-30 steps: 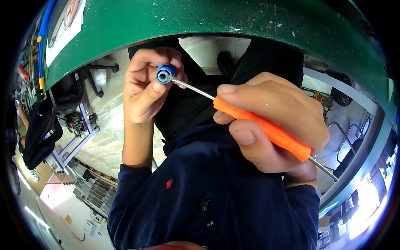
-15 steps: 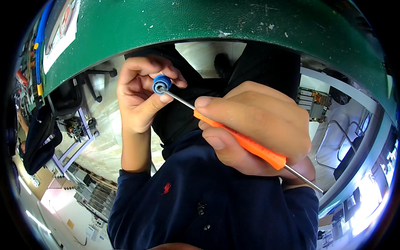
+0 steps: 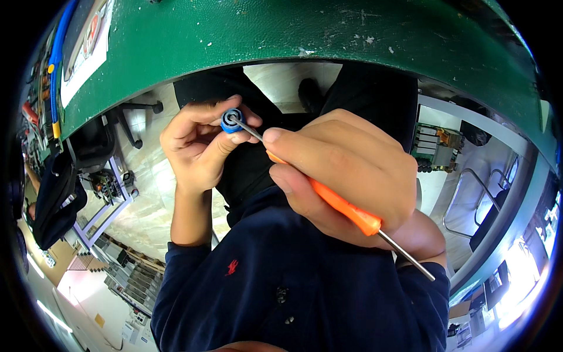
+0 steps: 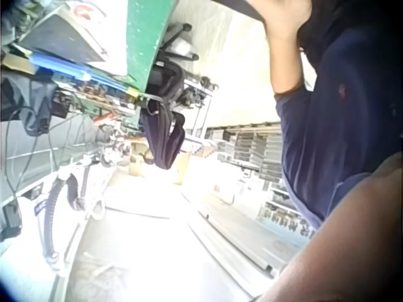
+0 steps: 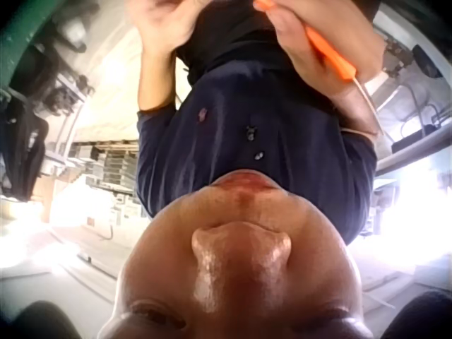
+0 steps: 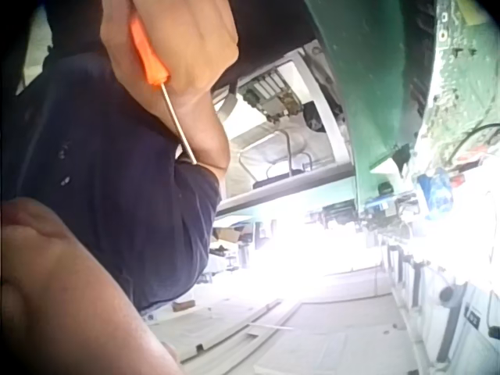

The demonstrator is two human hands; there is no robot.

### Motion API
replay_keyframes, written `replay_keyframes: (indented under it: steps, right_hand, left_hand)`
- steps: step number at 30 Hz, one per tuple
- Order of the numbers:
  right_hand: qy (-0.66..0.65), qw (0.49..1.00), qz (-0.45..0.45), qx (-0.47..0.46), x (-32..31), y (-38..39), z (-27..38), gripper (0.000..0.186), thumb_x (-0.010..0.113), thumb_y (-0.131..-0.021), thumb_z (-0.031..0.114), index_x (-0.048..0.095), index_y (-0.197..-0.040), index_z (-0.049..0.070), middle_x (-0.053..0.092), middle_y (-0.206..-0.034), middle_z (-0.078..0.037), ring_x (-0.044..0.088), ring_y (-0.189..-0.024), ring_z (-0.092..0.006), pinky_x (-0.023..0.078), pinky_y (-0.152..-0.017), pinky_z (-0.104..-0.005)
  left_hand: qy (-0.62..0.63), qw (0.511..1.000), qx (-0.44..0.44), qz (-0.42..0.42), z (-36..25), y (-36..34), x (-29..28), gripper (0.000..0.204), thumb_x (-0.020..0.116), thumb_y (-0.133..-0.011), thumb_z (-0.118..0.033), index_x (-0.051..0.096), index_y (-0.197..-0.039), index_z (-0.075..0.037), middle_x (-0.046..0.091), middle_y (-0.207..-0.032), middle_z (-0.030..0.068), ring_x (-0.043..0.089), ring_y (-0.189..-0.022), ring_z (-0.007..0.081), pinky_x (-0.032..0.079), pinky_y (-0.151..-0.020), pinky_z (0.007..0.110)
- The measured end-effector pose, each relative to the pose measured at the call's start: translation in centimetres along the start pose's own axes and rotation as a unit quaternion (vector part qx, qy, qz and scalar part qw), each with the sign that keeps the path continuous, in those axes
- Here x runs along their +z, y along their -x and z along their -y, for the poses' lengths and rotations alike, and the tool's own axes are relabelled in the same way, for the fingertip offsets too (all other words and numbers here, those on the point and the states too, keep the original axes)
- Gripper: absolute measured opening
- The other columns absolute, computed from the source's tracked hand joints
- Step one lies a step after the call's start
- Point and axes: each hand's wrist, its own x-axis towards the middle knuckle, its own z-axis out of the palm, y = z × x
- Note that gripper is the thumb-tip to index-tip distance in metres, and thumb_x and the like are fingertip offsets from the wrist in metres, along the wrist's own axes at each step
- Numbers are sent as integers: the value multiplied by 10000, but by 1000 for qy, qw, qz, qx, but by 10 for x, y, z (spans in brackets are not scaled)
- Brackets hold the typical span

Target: The person uses a screwdriver to pry at a blue component, then handles a desoldering pump and uses a soldering iron on a circuit board.

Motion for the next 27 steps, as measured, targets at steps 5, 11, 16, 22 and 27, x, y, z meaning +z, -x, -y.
replay_keyframes:
  steps: [5,11,16,22,27]
  right_hand:
    - [-24,998,19,56,-9,-4,4,204,564,-875,12,663,-1027,-80,695,-789,-171,665,-695,-264,518,-638,-320]
    - [-72,987,39,141,-19,-4,4,188,567,-876,9,679,-1006,-67,699,-772,-173,683,-701,-253,527,-654,-308]
    - [-126,979,28,160,-25,2,-7,128,630,-886,19,706,-974,-36,706,-765,-118,687,-685,-183,524,-624,-265]
    - [-147,962,29,227,-32,1,-3,139,618,-904,59,713,-917,-42,709,-727,-118,700,-672,-166,534,-609,-256]
    - [-72,995,-12,65,-27,2,-3,184,613,-875,54,695,-1004,-48,698,-742,-135,671,-634,-210,516,-590,-279]
  left_hand:
    - [-131,991,16,-13,0,3,7,237,798,-756,7,663,-944,58,724,-940,183,724,-817,210,569,-716,288]
    - [-262,957,119,39,-3,-3,10,222,797,-732,7,657,-902,40,718,-933,202,718,-752,260,566,-673,306]
    - [-302,934,167,94,-1,-6,9,198,785,-755,7,654,-897,52,723,-930,196,725,-790,264,572,-730,319]
    - [-328,909,220,136,-4,-9,10,243,773,-717,35,656,-929,35,707,-883,161,707,-752,293,571,-680,326]
    - [-104,992,78,8,6,-5,12,277,739,-812,52,581,-1040,37,721,-951,174,717,-872,208,565,-789,307]
